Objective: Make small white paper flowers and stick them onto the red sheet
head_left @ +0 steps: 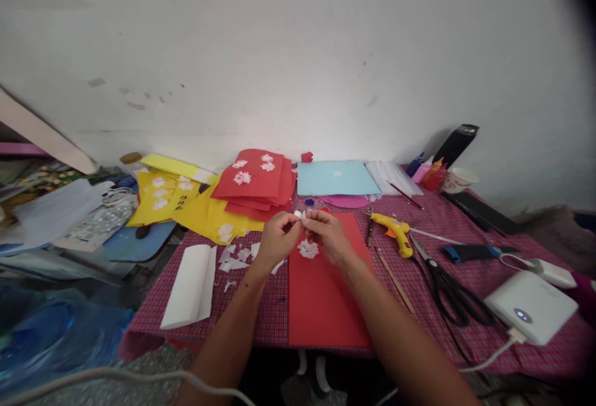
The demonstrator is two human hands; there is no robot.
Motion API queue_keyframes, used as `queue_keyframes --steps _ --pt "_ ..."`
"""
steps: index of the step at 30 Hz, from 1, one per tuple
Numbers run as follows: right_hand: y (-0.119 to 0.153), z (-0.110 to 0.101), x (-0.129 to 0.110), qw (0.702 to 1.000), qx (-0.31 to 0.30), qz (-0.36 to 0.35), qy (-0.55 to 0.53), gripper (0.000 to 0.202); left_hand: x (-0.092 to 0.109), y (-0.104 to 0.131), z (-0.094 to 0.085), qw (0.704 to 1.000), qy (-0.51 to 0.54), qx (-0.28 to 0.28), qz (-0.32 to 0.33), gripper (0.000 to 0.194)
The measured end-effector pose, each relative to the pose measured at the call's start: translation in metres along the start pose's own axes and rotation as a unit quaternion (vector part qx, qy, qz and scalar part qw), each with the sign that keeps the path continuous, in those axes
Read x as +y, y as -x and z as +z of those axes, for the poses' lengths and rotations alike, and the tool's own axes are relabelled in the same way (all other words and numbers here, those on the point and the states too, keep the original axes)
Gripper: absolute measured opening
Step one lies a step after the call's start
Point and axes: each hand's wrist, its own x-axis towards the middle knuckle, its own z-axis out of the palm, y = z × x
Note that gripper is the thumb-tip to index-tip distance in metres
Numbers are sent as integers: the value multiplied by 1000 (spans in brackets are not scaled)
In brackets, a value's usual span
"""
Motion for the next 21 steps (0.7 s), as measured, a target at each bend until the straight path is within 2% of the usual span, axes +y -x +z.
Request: queue_keyframes --steps 4,10,14,21 --pt "-1 0 0 1000 11 -6 17 16 1 0 -1 999 -16 -23 18 13" --pt "-4 0 1 998 41 -6 42 6 -3 0 1 1000 -12 -21 -6 13" --pt "-3 0 2 997 33 -26 65 9 -4 -1 1 1000 -11 -17 -3 14" --pt "0 -1 2 997 11 -35 62 19 0 -1 -1 996 -64 -25 49 17"
